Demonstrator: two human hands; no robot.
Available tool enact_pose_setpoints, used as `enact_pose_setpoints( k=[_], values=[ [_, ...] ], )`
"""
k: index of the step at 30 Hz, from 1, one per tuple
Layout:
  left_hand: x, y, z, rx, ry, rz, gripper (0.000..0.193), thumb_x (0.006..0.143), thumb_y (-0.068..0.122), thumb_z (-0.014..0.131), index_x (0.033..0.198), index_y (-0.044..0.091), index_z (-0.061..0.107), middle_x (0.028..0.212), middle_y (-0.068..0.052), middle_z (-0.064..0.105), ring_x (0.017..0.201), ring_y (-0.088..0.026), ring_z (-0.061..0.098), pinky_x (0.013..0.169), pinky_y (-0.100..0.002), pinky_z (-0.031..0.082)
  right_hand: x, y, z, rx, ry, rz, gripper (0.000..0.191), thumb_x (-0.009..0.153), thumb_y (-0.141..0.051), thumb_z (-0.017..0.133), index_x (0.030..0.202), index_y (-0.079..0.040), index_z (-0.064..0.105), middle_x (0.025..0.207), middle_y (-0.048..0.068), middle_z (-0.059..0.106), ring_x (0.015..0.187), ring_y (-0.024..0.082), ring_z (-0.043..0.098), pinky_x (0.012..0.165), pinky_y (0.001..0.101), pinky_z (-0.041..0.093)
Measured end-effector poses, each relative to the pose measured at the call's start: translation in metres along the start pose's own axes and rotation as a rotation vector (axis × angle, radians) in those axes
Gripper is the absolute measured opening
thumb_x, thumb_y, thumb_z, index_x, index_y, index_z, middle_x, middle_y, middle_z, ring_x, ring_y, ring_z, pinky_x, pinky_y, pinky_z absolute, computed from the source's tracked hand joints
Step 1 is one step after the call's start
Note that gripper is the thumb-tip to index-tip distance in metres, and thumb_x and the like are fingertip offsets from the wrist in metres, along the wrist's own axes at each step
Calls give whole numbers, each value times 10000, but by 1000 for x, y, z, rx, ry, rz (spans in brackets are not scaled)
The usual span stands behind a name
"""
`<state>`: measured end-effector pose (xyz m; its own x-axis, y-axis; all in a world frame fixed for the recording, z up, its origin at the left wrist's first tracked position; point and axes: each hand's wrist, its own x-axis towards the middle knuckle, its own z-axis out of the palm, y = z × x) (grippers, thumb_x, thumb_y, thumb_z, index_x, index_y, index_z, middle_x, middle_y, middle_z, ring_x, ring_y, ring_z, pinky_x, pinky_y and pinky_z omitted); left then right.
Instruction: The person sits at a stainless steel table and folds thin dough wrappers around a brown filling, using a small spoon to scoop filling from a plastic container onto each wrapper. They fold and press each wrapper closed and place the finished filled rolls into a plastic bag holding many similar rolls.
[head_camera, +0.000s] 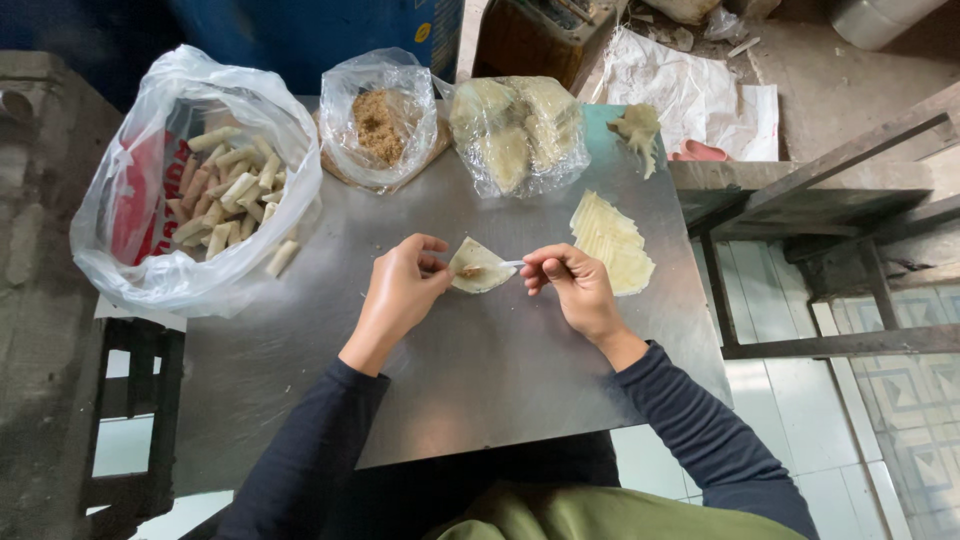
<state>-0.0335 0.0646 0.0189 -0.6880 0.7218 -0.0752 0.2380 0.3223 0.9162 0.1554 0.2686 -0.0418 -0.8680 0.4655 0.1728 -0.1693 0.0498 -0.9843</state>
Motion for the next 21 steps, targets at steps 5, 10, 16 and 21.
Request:
enact_pose_setpoints(
  k=[5,10,16,21],
  values=[
    [-1,1,0,5,-5,8,365,828,123,725,1162,-16,672,911,-115,775,766,-167,740,694,-304,576,-11,-10,-10,-67,4,-66,218,1078,-166,568,1147,3,686,1009,93,723,888,153,695,812,323,608],
    [0,1,2,-62,-2,-55,317,894,112,613,1179,-16,665,936,-111,778,758,-174,758,701,-311,586,2,-35,-6,-165,79,-213,196,1102,-138,547,1172,-2,669,1016,81,709,880,138,680,817,302,597],
    [-2,1,6,-14,32,74,324,833,32,606,1141,-21,690,955,-139,790,849,-213,786,762,-326,594,127,-46,70,-208,-7,-420,188,1128,-80,511,1267,-27,627,1096,87,684,913,138,672,833,286,595],
    [-7,7,14,40,71,136,246,829,78,716,1061,1,695,906,-154,770,830,-250,775,754,-344,591,188,-63,117,-748,-116,-540,456,904,-65,713,1336,17,593,1079,212,591,842,262,628,762,348,522]
  ],
)
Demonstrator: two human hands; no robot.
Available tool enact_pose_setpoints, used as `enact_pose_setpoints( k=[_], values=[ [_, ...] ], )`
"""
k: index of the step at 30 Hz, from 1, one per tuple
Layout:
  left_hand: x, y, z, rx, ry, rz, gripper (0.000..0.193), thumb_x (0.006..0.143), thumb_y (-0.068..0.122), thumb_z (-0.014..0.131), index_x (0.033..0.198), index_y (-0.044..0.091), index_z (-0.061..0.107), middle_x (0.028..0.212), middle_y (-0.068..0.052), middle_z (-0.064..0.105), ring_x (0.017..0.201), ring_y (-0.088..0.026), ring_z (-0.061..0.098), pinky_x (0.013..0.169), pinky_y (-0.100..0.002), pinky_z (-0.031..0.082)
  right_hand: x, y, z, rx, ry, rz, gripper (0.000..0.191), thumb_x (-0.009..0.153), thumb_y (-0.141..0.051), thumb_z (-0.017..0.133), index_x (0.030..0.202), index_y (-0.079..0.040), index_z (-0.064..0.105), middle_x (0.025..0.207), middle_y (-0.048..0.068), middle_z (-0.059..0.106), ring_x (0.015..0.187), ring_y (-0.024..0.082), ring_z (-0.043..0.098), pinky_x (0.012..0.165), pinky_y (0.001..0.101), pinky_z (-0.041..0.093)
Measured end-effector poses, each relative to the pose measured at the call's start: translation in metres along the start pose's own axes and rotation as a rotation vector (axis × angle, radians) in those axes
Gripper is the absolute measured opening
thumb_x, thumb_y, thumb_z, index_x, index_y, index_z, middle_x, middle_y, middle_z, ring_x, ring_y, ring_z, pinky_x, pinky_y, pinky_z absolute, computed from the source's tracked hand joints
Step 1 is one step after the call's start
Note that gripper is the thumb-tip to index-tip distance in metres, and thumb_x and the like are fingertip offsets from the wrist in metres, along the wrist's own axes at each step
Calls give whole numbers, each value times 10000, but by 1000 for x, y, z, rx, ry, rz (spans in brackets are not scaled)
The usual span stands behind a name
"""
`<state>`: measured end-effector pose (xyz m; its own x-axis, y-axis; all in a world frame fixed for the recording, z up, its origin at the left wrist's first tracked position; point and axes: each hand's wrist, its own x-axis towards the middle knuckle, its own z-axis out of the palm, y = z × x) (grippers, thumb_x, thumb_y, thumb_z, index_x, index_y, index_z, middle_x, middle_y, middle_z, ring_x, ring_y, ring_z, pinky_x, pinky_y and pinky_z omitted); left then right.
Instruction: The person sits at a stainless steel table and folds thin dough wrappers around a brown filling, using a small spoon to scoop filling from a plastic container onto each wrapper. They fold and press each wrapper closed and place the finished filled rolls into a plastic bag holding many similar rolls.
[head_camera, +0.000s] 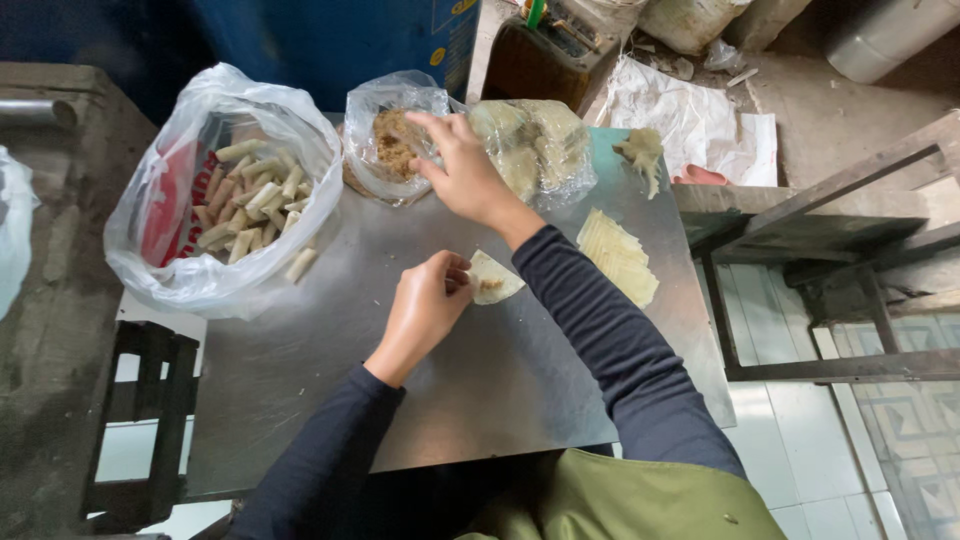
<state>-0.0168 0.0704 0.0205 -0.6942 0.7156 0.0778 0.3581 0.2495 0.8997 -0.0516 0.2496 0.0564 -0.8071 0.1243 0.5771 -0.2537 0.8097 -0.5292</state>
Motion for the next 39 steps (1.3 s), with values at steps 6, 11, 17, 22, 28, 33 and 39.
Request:
enact_pose_setpoints(
  k=[6,11,17,22,28,33,39],
  values=[
    [-9,6,8,287,69,88,128,852,202,739,913,89,740,899,-91,742,784,-330,722,677,-432,550,-85,-27,-48,-6,70,257,235,989,-121,684,1202,-32,638,1097,140,632,978,285,673,836,360,541],
    [-11,3,15,436,102,167,184,907,275,710,821,118,751,921,-70,735,745,-325,713,644,-434,553,-163,-41,-54,-265,-26,460,224,904,-175,728,1053,-34,638,1048,145,615,961,349,641,819,437,508],
    [-12,-2,18,522,135,303,162,916,258,699,833,123,734,888,-58,716,710,-299,709,607,-420,547,-180,-35,-35,-348,-16,446,158,902,-150,716,977,-51,617,1017,125,609,967,360,633,826,463,486],
    [-10,-5,15,545,123,345,167,922,263,700,831,124,720,871,-55,707,707,-290,705,597,-414,544,-178,-39,-31,-92,51,525,183,949,-91,697,1060,-19,571,1032,99,630,896,272,652,784,393,522],
    [-10,-6,10,549,84,390,120,880,228,714,829,119,715,852,-57,702,713,-289,702,600,-406,543,-177,-56,-28,61,96,437,265,898,-8,698,1143,-26,600,1116,111,592,894,187,647,704,324,537],
    [-11,-6,10,522,92,424,112,887,201,705,809,121,705,887,-56,718,714,-283,701,610,-395,541,-179,-52,-33,-185,133,438,366,863,-89,747,1161,27,570,1137,169,535,1013,317,598,850,420,515],
    [-11,-9,13,534,85,427,119,897,193,700,800,124,697,887,-51,721,711,-273,702,598,-386,537,-186,-44,-33,-402,28,391,170,946,-175,698,1009,-55,594,1041,128,588,979,334,609,864,454,479]
  ],
)
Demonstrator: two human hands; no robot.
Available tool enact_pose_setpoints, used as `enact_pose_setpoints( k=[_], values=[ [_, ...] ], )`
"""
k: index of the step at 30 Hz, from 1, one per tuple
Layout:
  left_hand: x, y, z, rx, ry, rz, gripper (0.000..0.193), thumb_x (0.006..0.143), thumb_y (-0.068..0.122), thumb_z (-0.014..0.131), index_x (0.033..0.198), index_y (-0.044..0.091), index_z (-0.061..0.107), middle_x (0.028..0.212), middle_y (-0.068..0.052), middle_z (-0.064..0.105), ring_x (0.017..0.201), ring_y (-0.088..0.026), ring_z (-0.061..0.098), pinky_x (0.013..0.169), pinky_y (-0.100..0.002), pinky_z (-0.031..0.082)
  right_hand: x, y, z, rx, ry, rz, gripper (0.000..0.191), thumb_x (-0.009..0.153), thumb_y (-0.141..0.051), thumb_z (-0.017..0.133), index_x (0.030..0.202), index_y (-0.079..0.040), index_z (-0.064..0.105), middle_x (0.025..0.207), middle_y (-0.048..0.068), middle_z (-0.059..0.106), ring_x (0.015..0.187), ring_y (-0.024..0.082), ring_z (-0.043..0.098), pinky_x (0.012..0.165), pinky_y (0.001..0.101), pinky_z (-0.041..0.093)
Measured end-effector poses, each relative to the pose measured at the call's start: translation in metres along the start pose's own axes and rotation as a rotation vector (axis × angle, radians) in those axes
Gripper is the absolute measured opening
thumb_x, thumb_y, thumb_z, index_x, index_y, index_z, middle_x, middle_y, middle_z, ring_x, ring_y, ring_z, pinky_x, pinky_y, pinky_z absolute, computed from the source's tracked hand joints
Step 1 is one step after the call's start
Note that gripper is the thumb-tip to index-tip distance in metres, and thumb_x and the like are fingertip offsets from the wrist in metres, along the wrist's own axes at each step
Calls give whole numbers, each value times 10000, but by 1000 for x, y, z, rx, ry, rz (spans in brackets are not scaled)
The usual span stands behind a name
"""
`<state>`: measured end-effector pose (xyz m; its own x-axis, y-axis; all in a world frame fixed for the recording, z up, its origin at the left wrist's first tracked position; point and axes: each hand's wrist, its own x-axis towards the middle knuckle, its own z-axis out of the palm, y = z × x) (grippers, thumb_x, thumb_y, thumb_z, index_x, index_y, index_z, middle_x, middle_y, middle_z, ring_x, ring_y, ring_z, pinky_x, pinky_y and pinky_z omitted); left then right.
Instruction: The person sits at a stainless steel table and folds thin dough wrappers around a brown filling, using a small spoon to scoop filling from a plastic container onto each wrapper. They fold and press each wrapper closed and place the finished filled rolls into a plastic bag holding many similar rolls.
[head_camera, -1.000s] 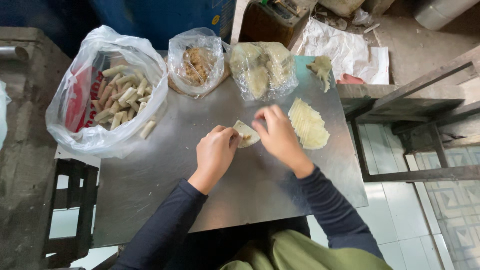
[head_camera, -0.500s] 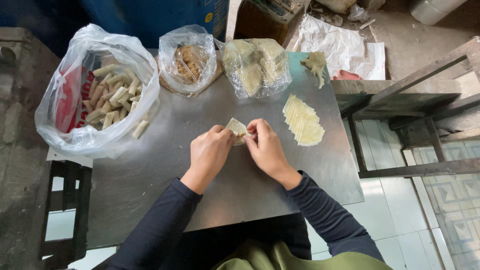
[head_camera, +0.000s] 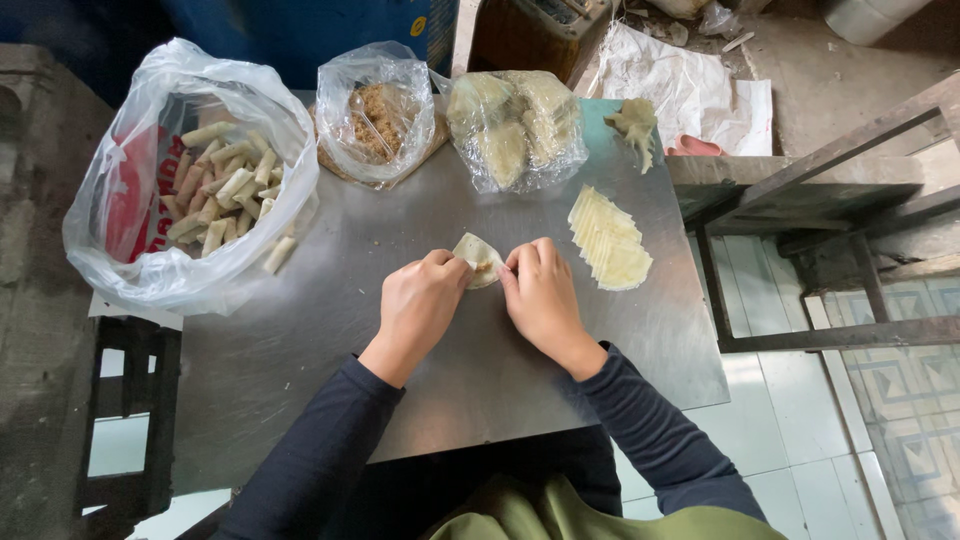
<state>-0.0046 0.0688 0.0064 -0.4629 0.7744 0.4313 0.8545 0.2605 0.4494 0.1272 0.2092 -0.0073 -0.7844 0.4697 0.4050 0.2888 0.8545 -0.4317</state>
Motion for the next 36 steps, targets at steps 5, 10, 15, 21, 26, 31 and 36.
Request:
enact_pose_setpoints(
  k=[5,10,15,21,26,31,36],
  values=[
    [-1,-2,3,13,12,24,71,867,168,700,810,125,697,881,-50,718,721,-267,706,601,-387,543,1,-7,4,329,-39,107,190,952,-129,673,1060,-22,560,991,121,639,896,308,659,809,413,515],
    [-1,-2,3,39,-3,34,54,844,160,707,810,119,698,864,-56,709,738,-271,712,614,-391,549,2,-15,1,313,0,-95,204,931,-14,670,1121,-2,597,1037,149,656,955,316,665,838,409,525],
    [0,-3,0,4,-30,57,150,853,243,739,800,108,702,836,-72,701,733,-279,712,609,-402,546,3,-17,-2,246,-5,-208,225,895,37,670,1117,3,686,1058,136,682,991,333,645,867,413,529],
    [3,-10,-2,104,-80,186,168,882,220,701,826,64,673,855,-79,701,707,-263,710,584,-382,544,5,-16,-5,153,-77,-279,364,847,72,668,1203,2,698,1100,127,653,1017,329,642,900,393,540],
    [7,-16,0,183,-119,318,30,813,113,662,822,84,660,848,-63,676,724,-243,720,600,-368,552,21,-1,-9,388,-253,-238,360,803,4,746,1160,-16,704,1044,119,619,957,306,635,838,377,537],
    [13,-22,-6,55,-62,280,79,842,152,680,831,79,654,825,-70,670,708,-268,706,593,-387,543,35,10,-3,344,-247,-309,204,856,6,739,1057,-28,732,997,102,622,950,292,631,833,378,528],
    [17,-30,-14,-53,-128,278,73,829,221,714,834,149,709,836,-38,717,683,-278,699,582,-411,542,45,19,-4,456,-371,-288,157,900,-32,736,1057,-26,739,986,112,616,894,271,638,794,370,527]
  ],
)
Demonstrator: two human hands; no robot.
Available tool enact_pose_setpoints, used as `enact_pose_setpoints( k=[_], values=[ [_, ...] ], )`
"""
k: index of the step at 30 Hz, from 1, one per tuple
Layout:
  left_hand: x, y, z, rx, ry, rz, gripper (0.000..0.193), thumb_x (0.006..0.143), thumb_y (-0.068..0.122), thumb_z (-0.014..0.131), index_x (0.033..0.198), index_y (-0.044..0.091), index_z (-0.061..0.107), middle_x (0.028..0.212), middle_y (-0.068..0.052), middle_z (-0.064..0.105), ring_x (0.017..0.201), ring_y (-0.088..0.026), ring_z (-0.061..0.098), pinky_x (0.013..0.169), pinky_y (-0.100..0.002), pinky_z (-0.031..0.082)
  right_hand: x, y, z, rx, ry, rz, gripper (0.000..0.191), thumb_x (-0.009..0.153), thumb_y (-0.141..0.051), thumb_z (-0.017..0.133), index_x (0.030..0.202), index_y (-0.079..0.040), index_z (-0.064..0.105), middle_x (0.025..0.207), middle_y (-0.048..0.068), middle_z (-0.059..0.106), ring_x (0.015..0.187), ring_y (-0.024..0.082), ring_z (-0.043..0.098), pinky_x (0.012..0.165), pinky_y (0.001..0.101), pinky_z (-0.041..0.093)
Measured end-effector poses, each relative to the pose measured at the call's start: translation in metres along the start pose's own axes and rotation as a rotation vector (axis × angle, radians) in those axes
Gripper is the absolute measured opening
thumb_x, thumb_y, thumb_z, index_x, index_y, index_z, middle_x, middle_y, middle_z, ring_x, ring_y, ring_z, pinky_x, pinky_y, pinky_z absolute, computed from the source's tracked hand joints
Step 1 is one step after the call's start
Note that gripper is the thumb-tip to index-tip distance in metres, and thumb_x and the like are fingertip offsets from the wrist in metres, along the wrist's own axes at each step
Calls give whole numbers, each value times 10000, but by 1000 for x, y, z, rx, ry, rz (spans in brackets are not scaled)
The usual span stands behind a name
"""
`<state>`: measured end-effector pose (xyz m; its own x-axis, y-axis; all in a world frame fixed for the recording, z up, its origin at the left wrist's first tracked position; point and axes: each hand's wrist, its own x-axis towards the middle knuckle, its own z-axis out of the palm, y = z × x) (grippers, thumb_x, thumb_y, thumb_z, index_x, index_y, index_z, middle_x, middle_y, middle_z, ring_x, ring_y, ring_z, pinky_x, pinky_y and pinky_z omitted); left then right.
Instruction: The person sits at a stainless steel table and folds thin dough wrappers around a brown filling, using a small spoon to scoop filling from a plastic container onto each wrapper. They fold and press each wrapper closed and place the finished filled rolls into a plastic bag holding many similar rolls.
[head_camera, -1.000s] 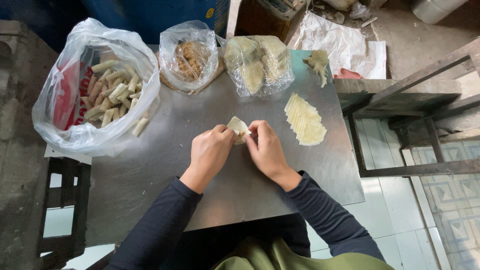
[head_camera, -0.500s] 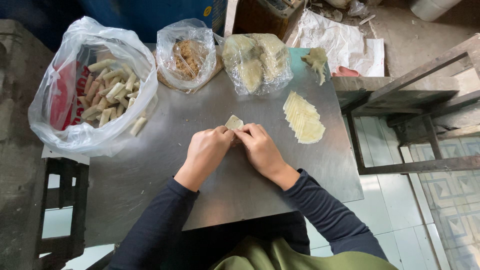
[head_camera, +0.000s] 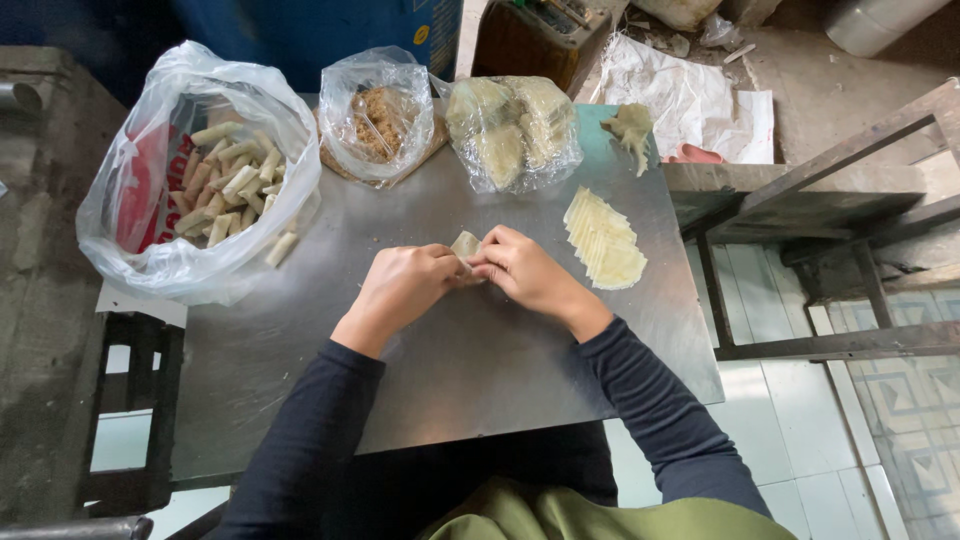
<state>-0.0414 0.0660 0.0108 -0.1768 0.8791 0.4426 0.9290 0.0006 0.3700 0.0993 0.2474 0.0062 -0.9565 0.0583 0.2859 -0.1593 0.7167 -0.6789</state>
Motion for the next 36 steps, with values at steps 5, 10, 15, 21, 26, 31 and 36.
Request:
enact_pose_setpoints(
  k=[5,10,15,21,26,31,36],
  values=[
    [3,-1,1,69,1,-84,130,916,229,725,872,112,692,825,-43,698,707,-283,701,603,-410,536,1,1,5,-13,26,20,184,875,-45,729,1056,-13,722,1011,107,623,907,270,663,792,355,542],
    [0,-4,-2,-16,17,22,168,768,264,748,860,129,710,863,-40,703,666,-282,695,568,-407,532,2,2,5,43,57,53,126,925,-57,723,1044,-15,718,1026,95,638,909,258,692,806,350,551],
    [4,-1,3,166,-36,-100,172,961,260,734,884,109,702,863,-43,682,715,-265,701,619,-394,541,0,1,5,-21,13,60,228,796,-79,776,999,10,722,979,136,622,857,307,650,738,380,526],
    [-1,-5,1,-21,58,17,159,805,270,740,883,139,696,875,-56,712,682,-290,697,576,-412,534,4,-1,10,-62,120,35,60,964,-60,700,1012,-33,724,1023,93,663,932,292,674,825,369,541],
    [0,-5,8,67,19,-128,101,929,246,721,963,154,696,847,-42,715,740,-285,712,636,-411,541,0,0,8,1,81,56,170,848,-62,724,1009,-11,721,966,146,630,863,309,660,754,375,533],
    [3,2,7,-70,72,-237,234,836,266,755,1023,126,745,871,-63,751,769,-304,727,642,-422,553,10,13,12,-39,85,39,120,903,-47,708,1017,-27,738,968,115,672,880,287,685,781,359,545],
    [20,-1,0,-270,-48,-699,217,779,289,807,938,143,781,861,-71,766,817,-260,752,711,-395,575,42,29,1,147,-121,453,113,784,-99,783,854,-36,720,762,95,712,747,275,713,672,372,546]
  ],
)
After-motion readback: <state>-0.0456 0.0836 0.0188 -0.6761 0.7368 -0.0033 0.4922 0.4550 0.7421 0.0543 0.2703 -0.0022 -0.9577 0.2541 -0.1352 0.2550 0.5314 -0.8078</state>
